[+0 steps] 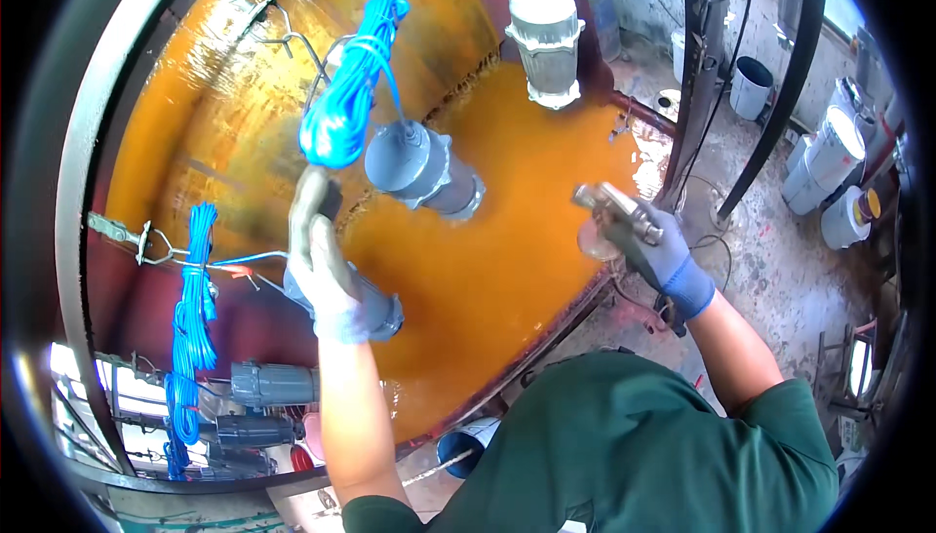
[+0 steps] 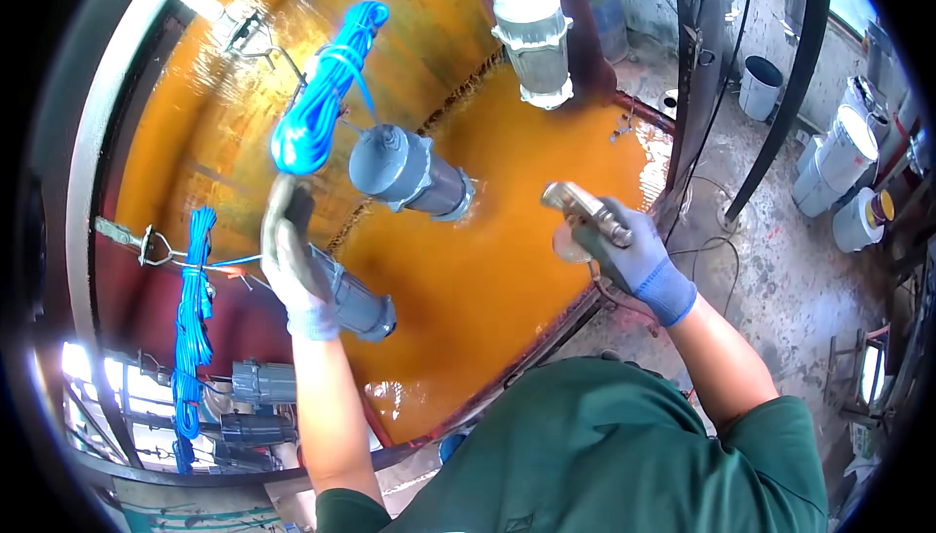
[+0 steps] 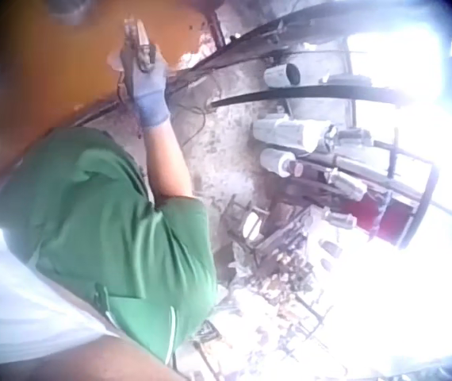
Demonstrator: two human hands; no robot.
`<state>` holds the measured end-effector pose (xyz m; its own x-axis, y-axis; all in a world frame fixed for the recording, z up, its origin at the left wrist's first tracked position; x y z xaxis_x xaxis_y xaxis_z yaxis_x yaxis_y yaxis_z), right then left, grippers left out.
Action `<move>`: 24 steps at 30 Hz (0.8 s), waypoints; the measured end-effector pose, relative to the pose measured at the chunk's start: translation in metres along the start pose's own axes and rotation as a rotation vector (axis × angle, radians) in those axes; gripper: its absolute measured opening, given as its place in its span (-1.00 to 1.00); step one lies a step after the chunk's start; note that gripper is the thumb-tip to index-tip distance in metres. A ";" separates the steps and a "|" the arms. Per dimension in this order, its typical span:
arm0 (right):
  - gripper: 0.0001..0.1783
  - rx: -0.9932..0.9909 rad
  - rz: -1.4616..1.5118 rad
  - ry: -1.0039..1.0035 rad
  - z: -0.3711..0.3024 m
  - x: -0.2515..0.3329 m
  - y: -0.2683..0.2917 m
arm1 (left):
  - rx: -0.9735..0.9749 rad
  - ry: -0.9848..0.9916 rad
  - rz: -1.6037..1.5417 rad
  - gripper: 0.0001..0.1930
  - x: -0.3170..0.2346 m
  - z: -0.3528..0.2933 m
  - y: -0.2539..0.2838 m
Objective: The person spray paints hanging metal parts using a spray gun while turning them by hand.
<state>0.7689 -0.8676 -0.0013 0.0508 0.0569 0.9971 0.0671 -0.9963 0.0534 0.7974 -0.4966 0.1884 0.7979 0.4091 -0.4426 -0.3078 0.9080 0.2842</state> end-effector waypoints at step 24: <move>-0.59 0.141 -0.071 -0.924 -0.040 -0.415 0.067 | 1.127 1.309 0.485 -0.68 -0.105 -0.890 0.125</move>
<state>0.7121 -0.9601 -0.4093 0.8095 0.2059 0.5499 0.2177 -0.9750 0.0447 0.2143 -0.3449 -0.4865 -0.3071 0.8998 -0.3100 0.5466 0.4334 0.7165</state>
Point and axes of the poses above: each hand's wrist, its own z-axis towards the middle knuckle, its own y-axis out of the back of the hand, x = y × z, the point moved 10 cm from there along z, towards the middle knuckle, and after that the axes turned 14 degrees about -y, right-handed, at the moved point
